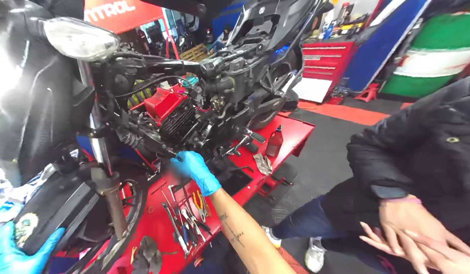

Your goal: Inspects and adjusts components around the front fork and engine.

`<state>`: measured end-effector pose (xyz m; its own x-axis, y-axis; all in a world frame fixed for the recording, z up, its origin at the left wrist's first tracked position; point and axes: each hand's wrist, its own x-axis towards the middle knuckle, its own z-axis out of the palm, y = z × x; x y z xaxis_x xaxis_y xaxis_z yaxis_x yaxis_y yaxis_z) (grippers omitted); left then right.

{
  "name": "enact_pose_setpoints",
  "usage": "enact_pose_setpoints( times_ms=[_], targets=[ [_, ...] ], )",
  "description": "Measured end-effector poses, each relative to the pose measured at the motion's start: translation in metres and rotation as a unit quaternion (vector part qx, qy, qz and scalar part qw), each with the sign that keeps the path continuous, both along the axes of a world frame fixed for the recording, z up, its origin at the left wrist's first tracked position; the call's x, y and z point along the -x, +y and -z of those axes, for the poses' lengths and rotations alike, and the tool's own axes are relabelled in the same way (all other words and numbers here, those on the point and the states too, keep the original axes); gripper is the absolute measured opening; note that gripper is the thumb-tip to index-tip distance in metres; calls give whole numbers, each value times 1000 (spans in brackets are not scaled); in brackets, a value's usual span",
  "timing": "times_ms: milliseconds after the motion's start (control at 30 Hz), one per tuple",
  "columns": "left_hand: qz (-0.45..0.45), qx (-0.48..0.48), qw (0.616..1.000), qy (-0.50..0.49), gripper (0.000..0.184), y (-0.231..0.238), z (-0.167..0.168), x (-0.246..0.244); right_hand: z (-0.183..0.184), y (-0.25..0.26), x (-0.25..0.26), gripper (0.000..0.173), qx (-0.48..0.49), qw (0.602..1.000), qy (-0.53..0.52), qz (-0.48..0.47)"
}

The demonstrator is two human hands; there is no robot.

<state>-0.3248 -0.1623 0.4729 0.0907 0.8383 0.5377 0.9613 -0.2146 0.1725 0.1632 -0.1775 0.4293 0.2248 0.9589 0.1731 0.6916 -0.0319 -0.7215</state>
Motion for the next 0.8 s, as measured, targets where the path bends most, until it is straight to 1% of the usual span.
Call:
enact_pose_setpoints(
  times_ms=[233,500,600,800],
  targets=[
    [-7,-10,1000,11,119,1,3,7,0,0,-1,40,7,1000,17,2],
    [-6,-24,1000,0,120,4,7,7,-1,-1,-1,40,9,1000,17,7],
    [-2,-19,1000,-1,119,2,6,6,-1,-1,0,40,7,1000,1,8],
    [6,2,1000,3,119,0,2,6,-2,-2,0,39,12,1000,11,7]
  ],
)
